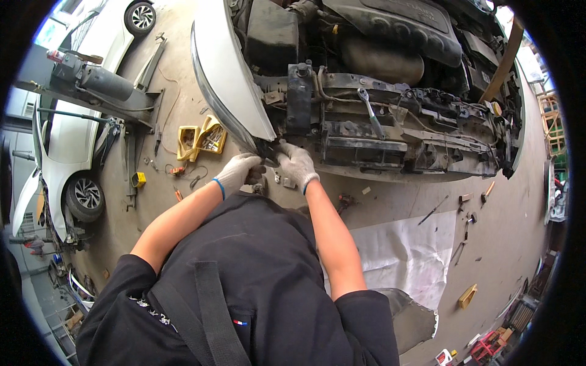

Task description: The person uses a power drill to remove fasteners from the front bumper area of a white car, then removes a plastic cover and manipulates wiring and clips by hand to detach and reposition bumper components.

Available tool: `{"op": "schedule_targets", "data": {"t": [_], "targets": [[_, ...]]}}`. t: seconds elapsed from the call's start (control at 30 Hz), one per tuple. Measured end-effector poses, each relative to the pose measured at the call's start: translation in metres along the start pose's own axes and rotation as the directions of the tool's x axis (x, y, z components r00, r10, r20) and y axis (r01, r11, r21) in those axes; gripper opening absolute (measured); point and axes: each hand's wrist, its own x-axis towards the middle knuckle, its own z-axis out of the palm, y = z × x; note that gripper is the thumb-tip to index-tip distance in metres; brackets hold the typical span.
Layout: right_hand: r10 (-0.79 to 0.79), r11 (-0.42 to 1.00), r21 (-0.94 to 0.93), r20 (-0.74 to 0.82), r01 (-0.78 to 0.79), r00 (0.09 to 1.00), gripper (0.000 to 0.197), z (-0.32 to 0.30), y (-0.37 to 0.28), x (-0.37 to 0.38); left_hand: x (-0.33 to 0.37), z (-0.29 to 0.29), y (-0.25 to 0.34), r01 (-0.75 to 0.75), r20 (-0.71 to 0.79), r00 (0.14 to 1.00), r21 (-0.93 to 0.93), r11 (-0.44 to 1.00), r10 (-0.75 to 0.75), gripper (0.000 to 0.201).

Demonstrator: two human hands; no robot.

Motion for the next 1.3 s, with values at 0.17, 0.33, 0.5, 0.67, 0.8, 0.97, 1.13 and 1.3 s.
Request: {"op": "schedule_targets", "data": {"t": [0.17, 0.33, 0.5, 0.67, 0.8, 0.97, 1.13, 1.3], "targets": [[-0.247, 0.967, -0.064, 0.001, 0.247, 0.969, 0.023, -0.003, -0.013, -0.030, -0.015, 0.017, 0.013, -0.223, -0.062, 0.960, 0.418, 0.881, 0.272, 0.031], [-0.255, 0.964, -0.068, 0.025, 0.256, 0.967, 0.020, -0.002, -0.011, -0.044, -0.036, 0.031, 0.026, -0.294, 0.046, 0.892, 0.814, 0.500, 0.450, 0.028], [-0.057, 0.997, -0.035, 0.135, 0.062, 0.989, 0.031, -0.001, -0.023, -0.055, -0.037, 0.031, 0.015, -0.305, 0.137, 0.834, 0.922, 0.239, 0.535, 0.025], [-0.098, 0.993, -0.053, 0.124, 0.105, 0.987, 0.030, -0.004, -0.019, -0.053, -0.032, 0.028, 0.004, -0.353, 0.074, 0.778, 0.873, 0.336, 0.623, 0.026], [-0.122, 0.966, -0.232, -0.027, 0.112, 0.992, 0.028, -0.006, -0.017, -0.035, -0.038, 0.029, 0.018, -0.268, -0.082, 0.885, 0.715, 0.646, 0.458, 0.036], [-0.196, 0.873, -0.469, -0.084, 0.135, 0.977, 0.024, -0.009, -0.005, -0.001, -0.035, 0.010, 0.020, -0.190, -0.108, 0.944, 0.594, 0.781, 0.312, 0.039], [-0.210, 0.783, -0.606, -0.040, 0.144, 0.977, 0.019, -0.001, -0.023, 0.000, -0.035, 0.006, 0.000, -0.218, -0.057, 0.957, 0.509, 0.833, 0.285, 0.032], [-0.342, 0.660, -0.724, -0.051, 0.201, 0.938, 0.015, 0.011, -0.016, -0.001, -0.034, 0.000, -0.008, -0.135, -0.100, 0.972, 0.510, 0.850, 0.214, 0.033]]}}
